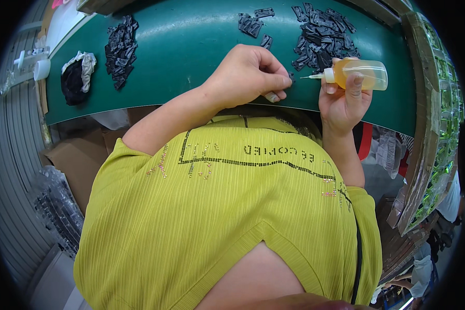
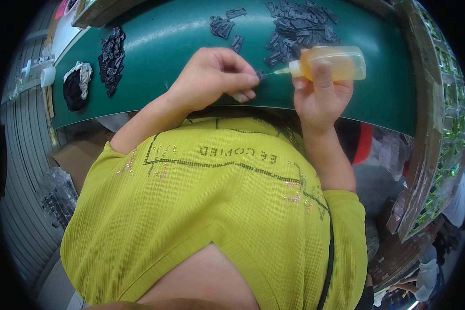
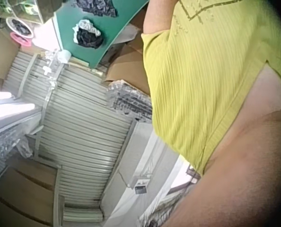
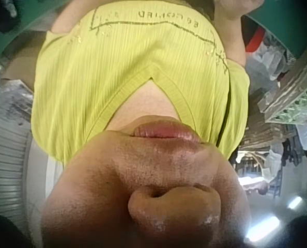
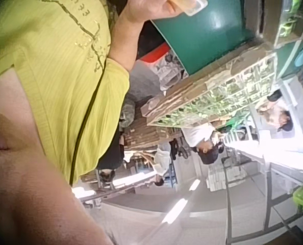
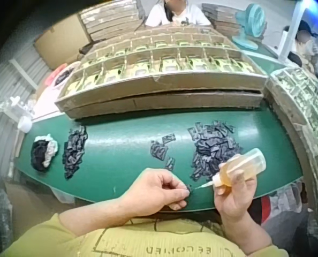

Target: The recorder is assembling small plastic toy cars and applying adhesive to small components on a factory production line.

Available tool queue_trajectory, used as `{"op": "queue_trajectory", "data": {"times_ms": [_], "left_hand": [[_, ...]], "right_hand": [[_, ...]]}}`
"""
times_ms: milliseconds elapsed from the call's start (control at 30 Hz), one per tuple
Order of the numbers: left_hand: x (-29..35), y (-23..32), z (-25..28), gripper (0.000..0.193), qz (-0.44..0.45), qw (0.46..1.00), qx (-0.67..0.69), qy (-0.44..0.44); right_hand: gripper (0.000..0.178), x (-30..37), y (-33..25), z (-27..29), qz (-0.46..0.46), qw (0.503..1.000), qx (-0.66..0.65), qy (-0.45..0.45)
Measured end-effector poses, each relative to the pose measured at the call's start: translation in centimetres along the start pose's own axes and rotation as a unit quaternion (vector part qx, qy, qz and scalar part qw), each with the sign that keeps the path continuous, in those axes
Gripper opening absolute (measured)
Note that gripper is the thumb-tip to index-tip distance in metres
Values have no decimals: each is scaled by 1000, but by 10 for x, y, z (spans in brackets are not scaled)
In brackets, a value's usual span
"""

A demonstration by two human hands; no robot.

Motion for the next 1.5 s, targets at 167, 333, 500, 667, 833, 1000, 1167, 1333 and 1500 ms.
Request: {"op": "queue_trajectory", "data": {"times_ms": [167, 333, 500, 667, 833, 1000, 1167, 1333, 1500], "left_hand": [[0, -2, 3, 17, -15, 1000, -4, -2], [-2, -2, 2, 25, -14, 998, -61, -22], [-3, -4, 3, 23, -9, 999, -47, -15], [-2, -4, 3, 23, -10, 999, -42, -11], [-2, -4, 3, 22, -14, 999, -45, -13], [-1, -5, 4, 23, -15, 999, -32, -7], [-1, -1, 3, 25, -4, 1000, 15, 4], [-1, 1, 0, 26, -6, 1000, 25, 8], [-1, -1, 0, 27, -7, 1000, 18, 7]], "right_hand": [[17, 2, 2, -5, 42, 998, 53, -4], [20, 5, 1, -3, 55, 989, 139, -14], [17, 5, 1, -6, 64, 982, 178, -7], [17, 5, 1, -7, 66, 977, 200, -9], [10, 5, 3, -11, 73, 980, 188, -1], [10, 4, 3, -13, 74, 978, 195, 14], [12, 6, -1, -10, 32, 997, 67, 21], [22, 10, -1, -12, 38, 986, 151, -60], [21, 9, -1, -11, 39, 979, 180, -87]]}}
Point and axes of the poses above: each hand's wrist, its own x-axis away from the middle knuckle, its own z-axis out of the back of the hand, y = z × x, the point moved 1 cm from there along -x, towards the middle knuckle, and after that the axes turned 2 degrees about -z, right-handed, at the moved point
